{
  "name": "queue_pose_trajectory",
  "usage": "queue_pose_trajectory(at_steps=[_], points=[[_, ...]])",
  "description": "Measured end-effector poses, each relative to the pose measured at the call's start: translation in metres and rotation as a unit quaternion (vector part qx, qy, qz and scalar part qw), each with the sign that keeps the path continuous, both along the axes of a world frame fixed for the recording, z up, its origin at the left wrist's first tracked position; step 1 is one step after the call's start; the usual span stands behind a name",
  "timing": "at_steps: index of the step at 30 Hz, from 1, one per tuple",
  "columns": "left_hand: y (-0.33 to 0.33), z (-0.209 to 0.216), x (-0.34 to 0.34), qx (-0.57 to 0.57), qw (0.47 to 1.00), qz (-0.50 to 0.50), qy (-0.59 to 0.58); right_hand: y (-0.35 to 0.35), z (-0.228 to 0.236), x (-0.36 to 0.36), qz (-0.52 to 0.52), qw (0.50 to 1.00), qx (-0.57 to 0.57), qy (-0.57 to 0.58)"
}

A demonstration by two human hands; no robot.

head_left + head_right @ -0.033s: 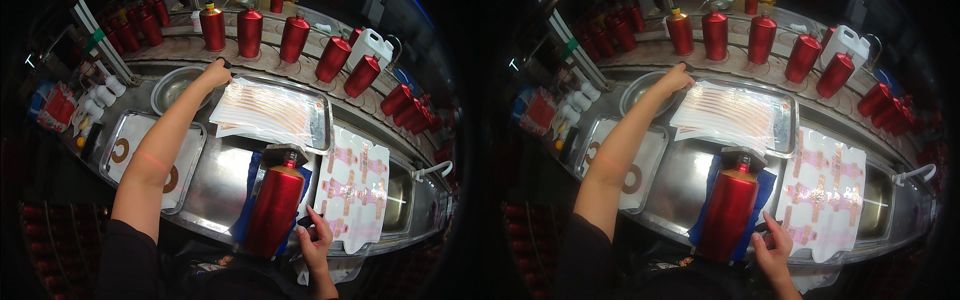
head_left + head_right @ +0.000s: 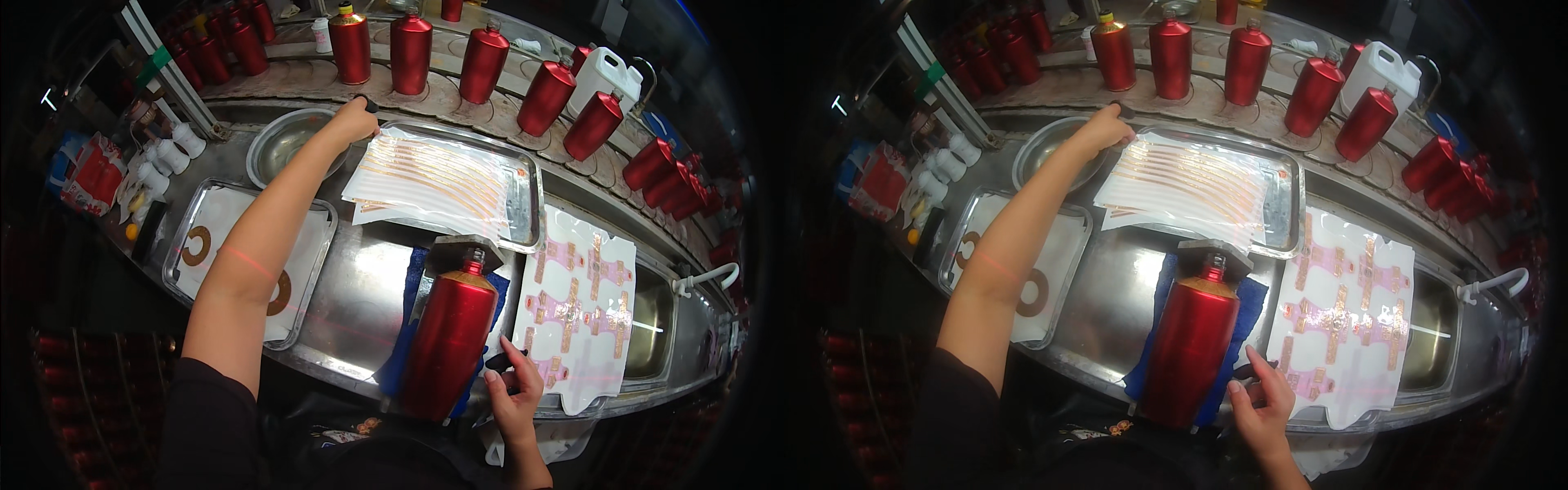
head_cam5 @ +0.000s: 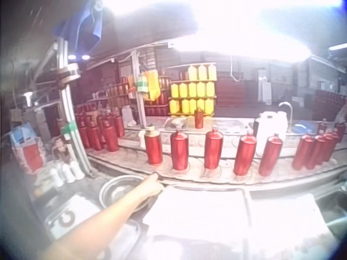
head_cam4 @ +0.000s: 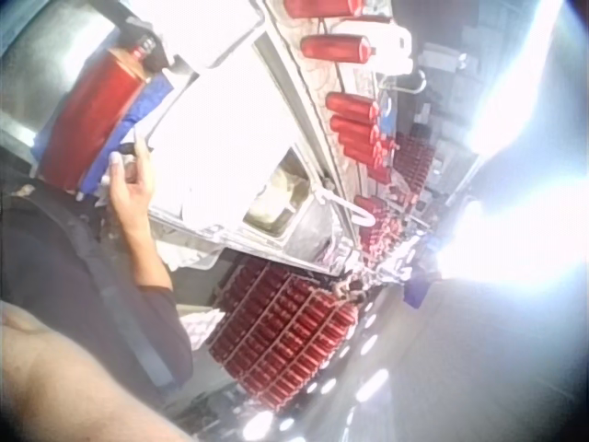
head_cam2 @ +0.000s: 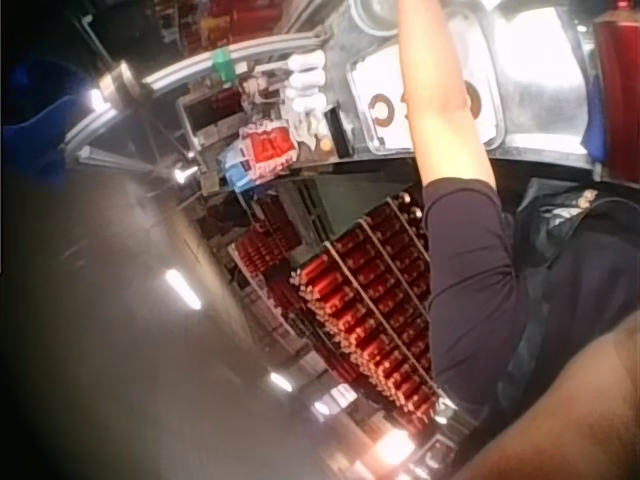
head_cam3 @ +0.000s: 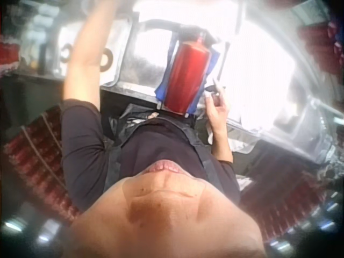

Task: The person picks a red bottle, wipes it with a cloth, and applies a gold circular sticker to the neck. They smooth the sticker, peel off a backing strip, and place the finished bottle on a shelf. The process is repeated with a second bottle.

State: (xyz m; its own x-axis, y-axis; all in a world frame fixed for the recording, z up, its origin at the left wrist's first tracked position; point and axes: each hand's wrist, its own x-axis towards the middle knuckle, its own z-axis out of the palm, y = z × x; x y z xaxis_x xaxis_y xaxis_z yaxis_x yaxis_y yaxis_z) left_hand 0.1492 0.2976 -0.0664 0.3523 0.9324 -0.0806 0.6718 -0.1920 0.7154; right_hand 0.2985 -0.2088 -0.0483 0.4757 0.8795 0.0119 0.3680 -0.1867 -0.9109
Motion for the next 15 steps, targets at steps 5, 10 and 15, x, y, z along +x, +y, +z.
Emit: queue_pose_trajectory(at_steps=[5, 10, 15], points=[[-0.002, 0.001, 0.002, -0.002, 1.0, -0.002, 0.005, -0.002, -0.002, 0.0, 0.002, 1.0, -0.011, 0.014], [-0.005, 0.009, 0.003, 0.043, 0.995, -0.033, 0.081, -0.004, -0.002, -0.001, 0.003, 1.0, -0.009, 0.008], [-0.02, 0.043, 0.012, 0.03, 0.997, -0.058, 0.035, 0.0, 0.003, 0.009, -0.016, 1.0, 0.002, -0.007]])
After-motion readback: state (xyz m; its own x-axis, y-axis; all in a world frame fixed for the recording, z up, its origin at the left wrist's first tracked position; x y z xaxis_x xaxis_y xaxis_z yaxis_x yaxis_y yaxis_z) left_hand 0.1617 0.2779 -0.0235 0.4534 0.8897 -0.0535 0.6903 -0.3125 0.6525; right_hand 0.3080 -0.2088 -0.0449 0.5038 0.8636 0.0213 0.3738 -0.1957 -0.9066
